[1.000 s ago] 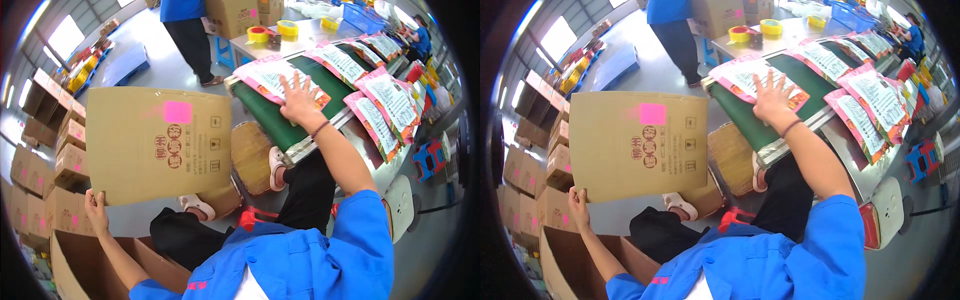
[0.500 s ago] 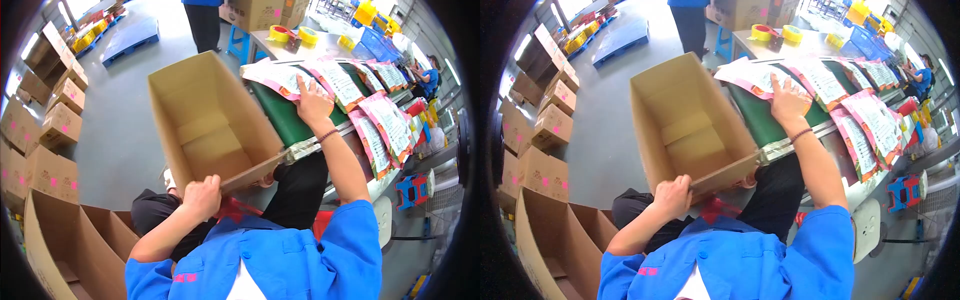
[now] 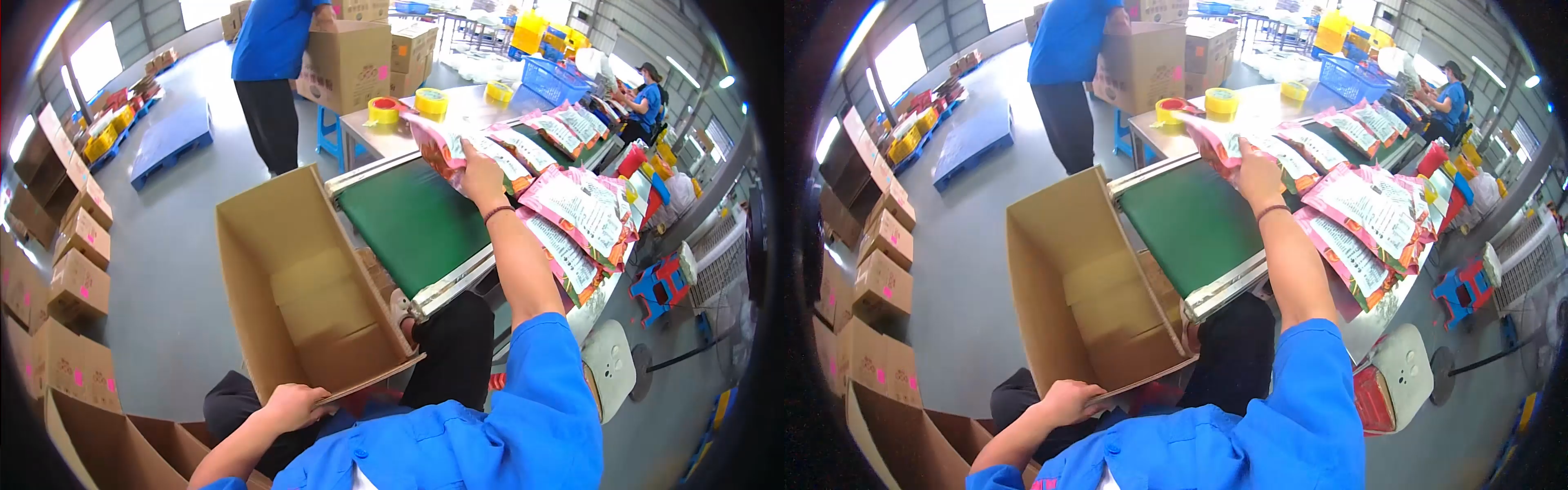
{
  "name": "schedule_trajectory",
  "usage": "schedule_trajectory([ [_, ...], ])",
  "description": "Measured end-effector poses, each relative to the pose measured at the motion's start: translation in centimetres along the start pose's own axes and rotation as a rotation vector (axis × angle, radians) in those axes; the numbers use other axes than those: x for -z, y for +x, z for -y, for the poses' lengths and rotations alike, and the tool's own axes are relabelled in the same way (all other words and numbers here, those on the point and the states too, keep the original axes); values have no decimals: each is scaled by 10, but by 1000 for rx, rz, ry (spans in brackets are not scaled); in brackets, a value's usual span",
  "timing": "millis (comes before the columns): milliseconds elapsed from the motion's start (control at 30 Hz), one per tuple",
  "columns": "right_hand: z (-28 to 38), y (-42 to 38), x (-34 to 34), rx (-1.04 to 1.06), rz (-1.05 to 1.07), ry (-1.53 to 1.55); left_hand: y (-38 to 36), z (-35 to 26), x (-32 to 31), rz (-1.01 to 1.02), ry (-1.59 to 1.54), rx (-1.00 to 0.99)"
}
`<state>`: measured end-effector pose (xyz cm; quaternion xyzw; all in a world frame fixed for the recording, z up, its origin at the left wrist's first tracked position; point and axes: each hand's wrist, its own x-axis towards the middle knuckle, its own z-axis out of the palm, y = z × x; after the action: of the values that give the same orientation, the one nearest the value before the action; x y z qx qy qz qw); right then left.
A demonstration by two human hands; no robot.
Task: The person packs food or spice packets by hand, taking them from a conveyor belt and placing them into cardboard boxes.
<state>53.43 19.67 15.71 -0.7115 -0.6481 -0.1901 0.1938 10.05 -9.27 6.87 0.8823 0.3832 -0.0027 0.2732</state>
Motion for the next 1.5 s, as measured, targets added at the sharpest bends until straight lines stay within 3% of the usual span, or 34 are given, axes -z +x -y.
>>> schedule_trajectory([
  [33, -1, 2, 9, -52, 19, 103, -1, 0, 9, -94, -209, 54],
  [100, 12, -2, 39, -93, 0, 407, 20, 13, 24, -221, -1027, 232],
  [167, 34, -31, 57, -134, 23, 750, 53, 38, 41, -423, -1305, 129],
  [200, 42, -41, 49, -164, 349, 1104, 70, 39, 52, -475, -1446, 108],
  [233, 70, -64, 69, -129, 390, 1248, 87, 27, 65, -572, -1587, 90],
  [267, 80, -77, 44, 191, 349, 1343, 102, 19, 71, -562, -1589, 88],
  [300, 97, -93, 38, 314, 363, 1212, 114, 15, 77, -553, -1763, 29],
  [333, 119, -107, 72, 294, 516, 1086, 122, 11, 78, -545, -1937, -29],
  [367, 124, -106, 78, 337, 558, 1119, 124, 9, 70, -624, -1717, -59],
  [400, 127, -104, 77, 386, 607, 1158, 120, 14, 65, -637, -1717, -47],
  [467, 99, -73, 39, 361, 444, 1131, 99, 29, 53, -773, -1755, 84],
  [500, 87, -56, 28, 312, 254, 765, 90, 29, 57, -848, -1762, 51],
  [533, 74, -42, 7, 165, 346, 133, 77, 35, 64, -865, -1708, 142],
  [567, 74, -43, 6, 47, 288, -143, 67, 51, 63, -921, -1657, 264],
  [633, 49, -27, -47, -57, 221, -300, 53, 67, 67, -947, -1473, 386],
  [667, 46, -7, -43, -24, 341, -278, 51, 73, 69, -948, -1320, 362],
  [700, 35, 8, -51, 118, 320, -160, 46, 75, 73, -914, -1189, 432],
  [733, 44, 22, -31, 157, 338, -280, 44, 88, 68, -817, -1014, 504],
  [767, 20, 56, -52, 315, 341, -167, 42, 100, 64, -707, -845, 559],
  [833, 45, 73, -4, 292, 377, 82, 55, 113, 55, -422, -331, 669],
  [900, 89, 59, 28, 315, 611, 825, 80, 129, 27, -236, -73, 531],
  [967, 154, 31, 49, 351, 848, 912, 112, 123, 4, 148, 236, 534],
  [1000, 180, 17, 26, 410, 900, 975, 120, 130, -19, 218, 325, 405],
  [1033, 212, -1, 16, 495, 1037, 904, 131, 138, -41, 271, 349, 367],
  [1067, 249, -27, 4, 538, 996, 767, 139, 149, -73, 269, 335, 365],
  [1100, 270, -54, -36, 835, 873, 827, 147, 161, -110, 235, 363, 342],
  [1167, 309, -112, -84, 700, 1007, 636, 156, 172, -162, 202, 364, 332],
  [1200, 314, -146, -123, 793, 910, 651, 155, 175, -182, 275, 176, 350],
  [1267, 320, -205, -165, 801, 990, 328, 144, 173, -209, 359, -27, 375],
  [1333, 300, -281, -211, 805, 1027, 239, 132, 161, -227, 436, -289, 644],
  [1367, 286, -313, -228, 918, 1091, 138, 130, 164, -259, 408, -291, 786],
  [1400, 258, -360, -259, 1012, 1021, 81, 133, 172, -285, 363, -281, 908],
  [1467, 248, -359, -233, 736, 1408, 43, 123, 176, -269, 321, -226, 414],
  [1500, 254, -341, -221, 654, 1455, 73, 143, 165, -219, 576, -114, 372],
])
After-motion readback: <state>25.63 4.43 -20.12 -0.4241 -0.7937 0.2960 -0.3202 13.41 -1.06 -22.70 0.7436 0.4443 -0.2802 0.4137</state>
